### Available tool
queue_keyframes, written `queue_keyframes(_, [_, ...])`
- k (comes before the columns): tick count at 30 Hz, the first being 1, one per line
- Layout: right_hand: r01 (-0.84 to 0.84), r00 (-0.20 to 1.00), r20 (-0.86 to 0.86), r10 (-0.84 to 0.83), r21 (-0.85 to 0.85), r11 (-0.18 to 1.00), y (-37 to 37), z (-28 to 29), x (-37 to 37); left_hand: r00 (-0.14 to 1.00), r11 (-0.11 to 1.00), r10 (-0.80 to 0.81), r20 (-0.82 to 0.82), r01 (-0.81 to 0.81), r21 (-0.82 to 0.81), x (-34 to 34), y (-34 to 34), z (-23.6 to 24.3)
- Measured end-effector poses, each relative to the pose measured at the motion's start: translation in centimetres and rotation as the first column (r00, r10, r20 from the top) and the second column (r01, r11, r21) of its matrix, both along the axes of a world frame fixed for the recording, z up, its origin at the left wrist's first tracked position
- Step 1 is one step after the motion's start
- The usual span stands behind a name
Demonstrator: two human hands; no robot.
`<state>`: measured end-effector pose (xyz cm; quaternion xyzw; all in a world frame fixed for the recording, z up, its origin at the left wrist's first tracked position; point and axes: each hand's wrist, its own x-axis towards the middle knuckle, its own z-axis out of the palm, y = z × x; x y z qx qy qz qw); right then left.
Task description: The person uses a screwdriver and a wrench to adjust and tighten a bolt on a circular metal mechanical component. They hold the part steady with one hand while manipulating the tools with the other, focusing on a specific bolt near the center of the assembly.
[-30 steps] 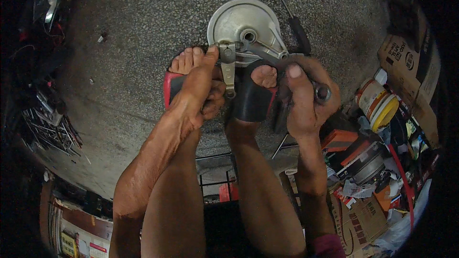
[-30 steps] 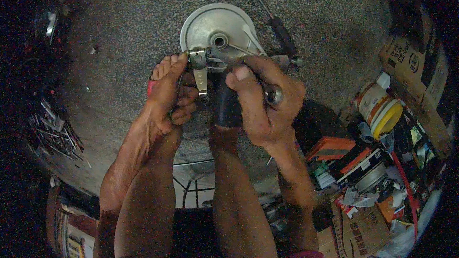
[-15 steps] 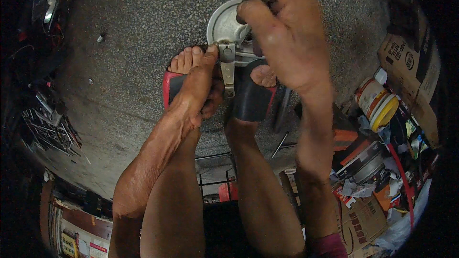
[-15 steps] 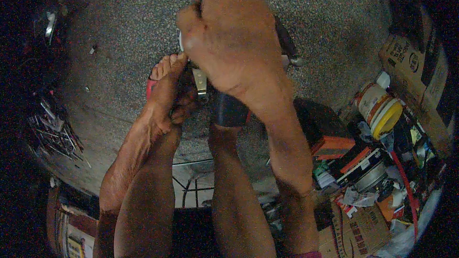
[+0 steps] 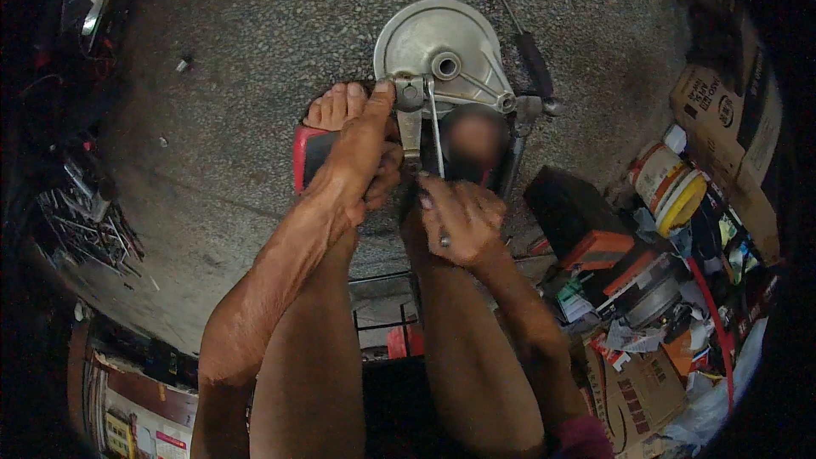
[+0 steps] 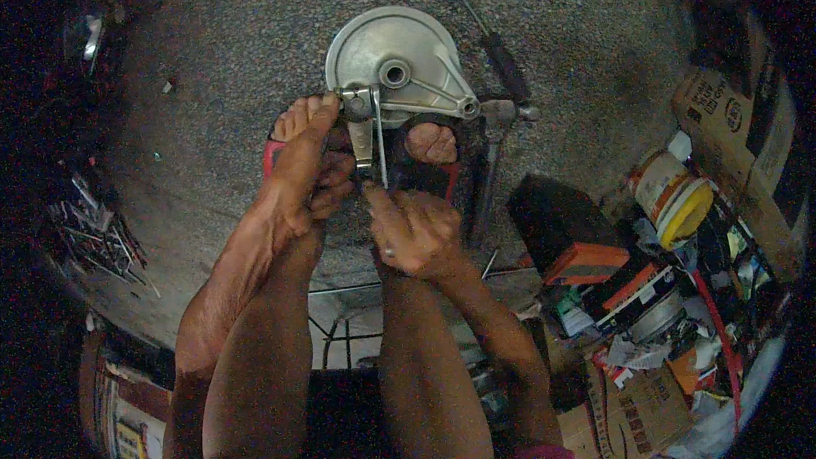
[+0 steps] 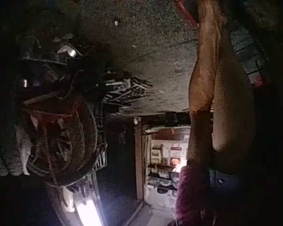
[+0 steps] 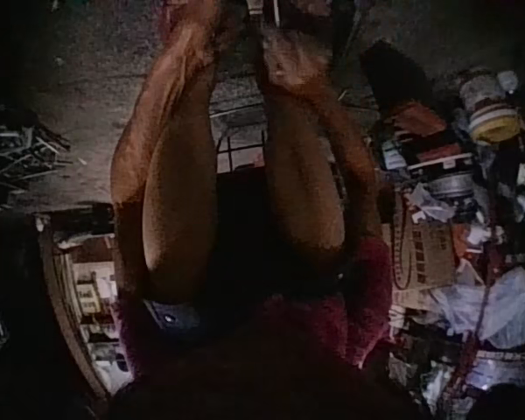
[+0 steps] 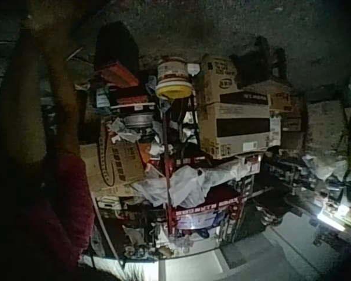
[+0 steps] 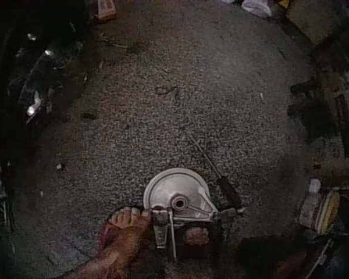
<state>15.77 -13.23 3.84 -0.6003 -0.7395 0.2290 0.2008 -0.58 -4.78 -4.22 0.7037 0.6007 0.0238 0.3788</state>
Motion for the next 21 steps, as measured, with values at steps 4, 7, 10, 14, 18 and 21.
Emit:
queue_keyframes(4, [0.356,0.868,-0.29,-0.402,-0.201,0.913,1.2,1.9,1.0,0.998,0.987,-0.067,0.013,0.064,0.144,-0.5,-0.2,0.1])
queue_keyframes(7, [0.532,0.649,-0.385,-0.656,-0.386,0.753,3.7,4.5,1.2,0.952,0.969,0.236,0.192,-0.216,-0.122,-0.5,-1.2,-1.0])
queue_keyframes(10, [0.486,0.731,-0.373,-0.571,-0.302,0.82,6.4,5.0,1.9,0.984,0.989,0.122,0.13,-0.109,-0.101,-0.5,-0.9,-0.9])
queue_keyframes(14, [0.404,0.803,-0.387,-0.453,-0.205,0.891,8.5,4.1,1.8,0.999,0.998,-0.05,-0.014,0.05,-0.048,-1.1,-0.9,-1.0])
queue_keyframes(18, [0.318,0.865,-0.354,-0.357,-0.166,0.934,10.3,4.2,2.1,0.99,0.993,-0.109,-0.088,0.104,-0.058,-0.5,-0.2,-0.4])
queue_keyframes(21, [0.272,0.877,-0.272,-0.397,-0.402,0.875,12.4,4.6,1.6,0.997,0.997,-0.034,-0.065,0.029,-0.073,-0.3,0.1,-0.2])
